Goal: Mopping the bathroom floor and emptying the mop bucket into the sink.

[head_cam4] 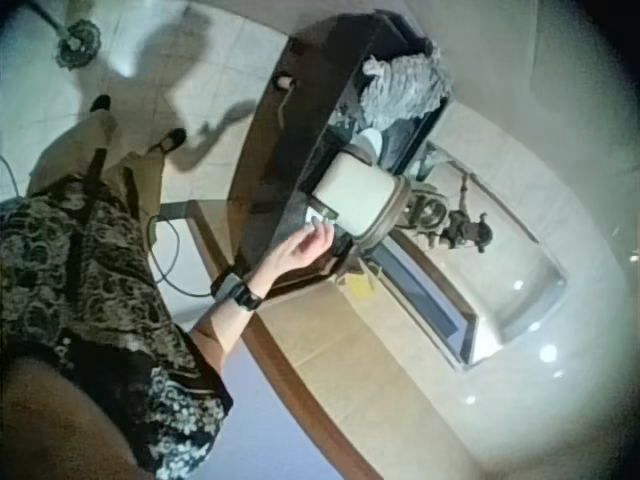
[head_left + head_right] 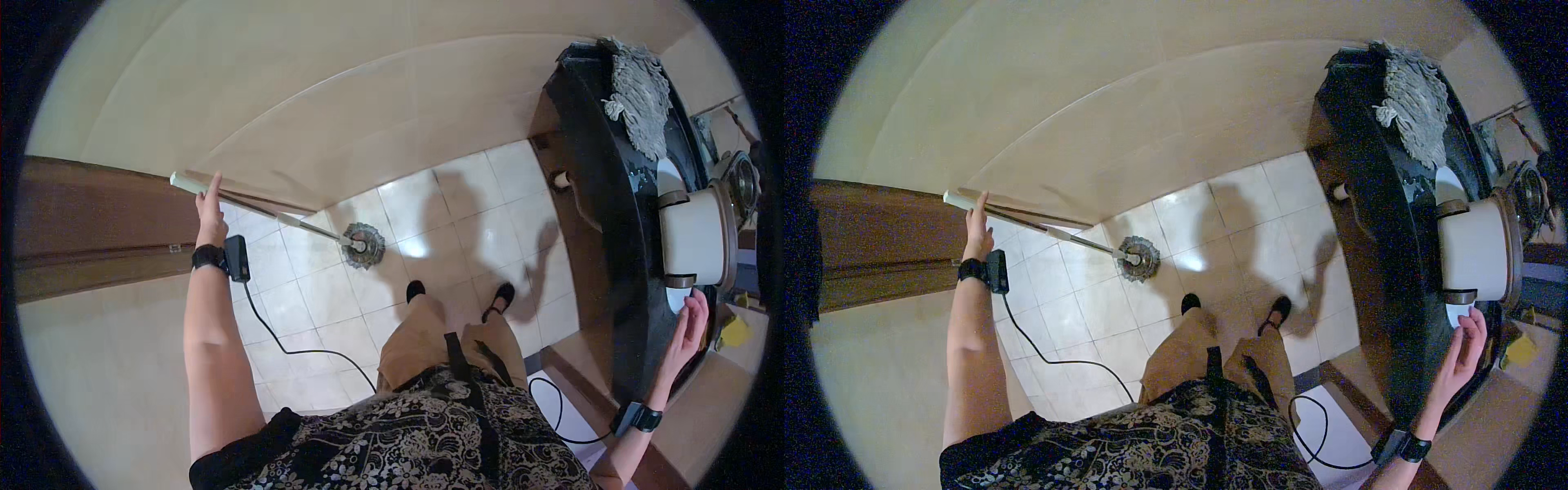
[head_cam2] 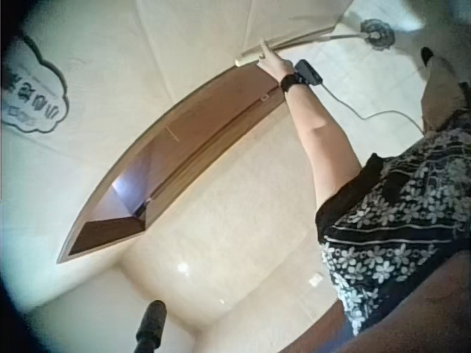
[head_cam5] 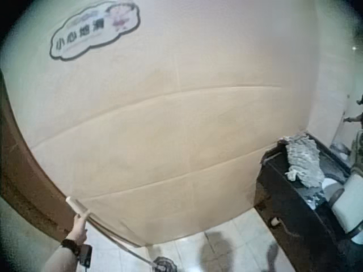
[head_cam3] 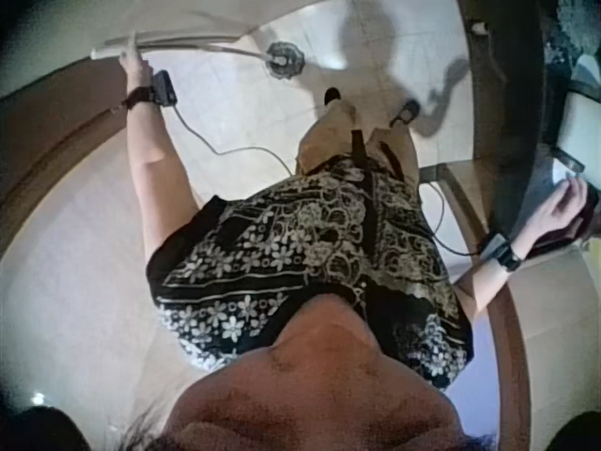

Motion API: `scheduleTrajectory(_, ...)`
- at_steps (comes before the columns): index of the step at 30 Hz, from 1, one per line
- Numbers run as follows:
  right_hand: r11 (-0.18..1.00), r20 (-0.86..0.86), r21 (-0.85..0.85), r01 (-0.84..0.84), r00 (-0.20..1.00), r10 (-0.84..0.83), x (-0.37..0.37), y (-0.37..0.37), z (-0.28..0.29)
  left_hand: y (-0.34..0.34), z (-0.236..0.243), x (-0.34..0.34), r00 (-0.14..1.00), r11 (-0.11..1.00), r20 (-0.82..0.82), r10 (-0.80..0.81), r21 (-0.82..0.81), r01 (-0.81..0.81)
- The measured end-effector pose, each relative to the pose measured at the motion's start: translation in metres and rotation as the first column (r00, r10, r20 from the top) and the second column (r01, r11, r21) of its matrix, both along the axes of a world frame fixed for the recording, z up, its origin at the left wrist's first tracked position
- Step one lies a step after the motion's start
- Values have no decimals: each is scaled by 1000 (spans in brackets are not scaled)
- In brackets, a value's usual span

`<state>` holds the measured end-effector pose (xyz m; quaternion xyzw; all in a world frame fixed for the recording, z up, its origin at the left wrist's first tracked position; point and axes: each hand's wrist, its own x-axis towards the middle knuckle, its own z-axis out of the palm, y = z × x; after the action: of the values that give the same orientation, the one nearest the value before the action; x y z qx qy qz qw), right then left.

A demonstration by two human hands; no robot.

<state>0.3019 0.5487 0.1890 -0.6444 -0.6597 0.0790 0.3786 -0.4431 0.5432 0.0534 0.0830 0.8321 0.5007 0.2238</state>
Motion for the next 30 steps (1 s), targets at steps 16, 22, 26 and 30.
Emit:
scheduleTrajectory(16,905,-50,-410,110,988,-143,-36,-56,-41,-5,-99,-97,952,983,292,-89,178,37)
scheduleTrajectory(22,830,-175,-556,41,971,-165,-55,-72,-80,25,-86,56,937,855,56,-345,430,289)
scheduleTrajectory(26,754,-329,-637,-160,941,-79,-100,-76,-101,20,-25,169,786,716,15,-619,422,556)
scheduleTrajectory(30,692,-382,-630,-353,916,120,-133,-71,-105,16,69,224,581,412,-119,-805,591,693)
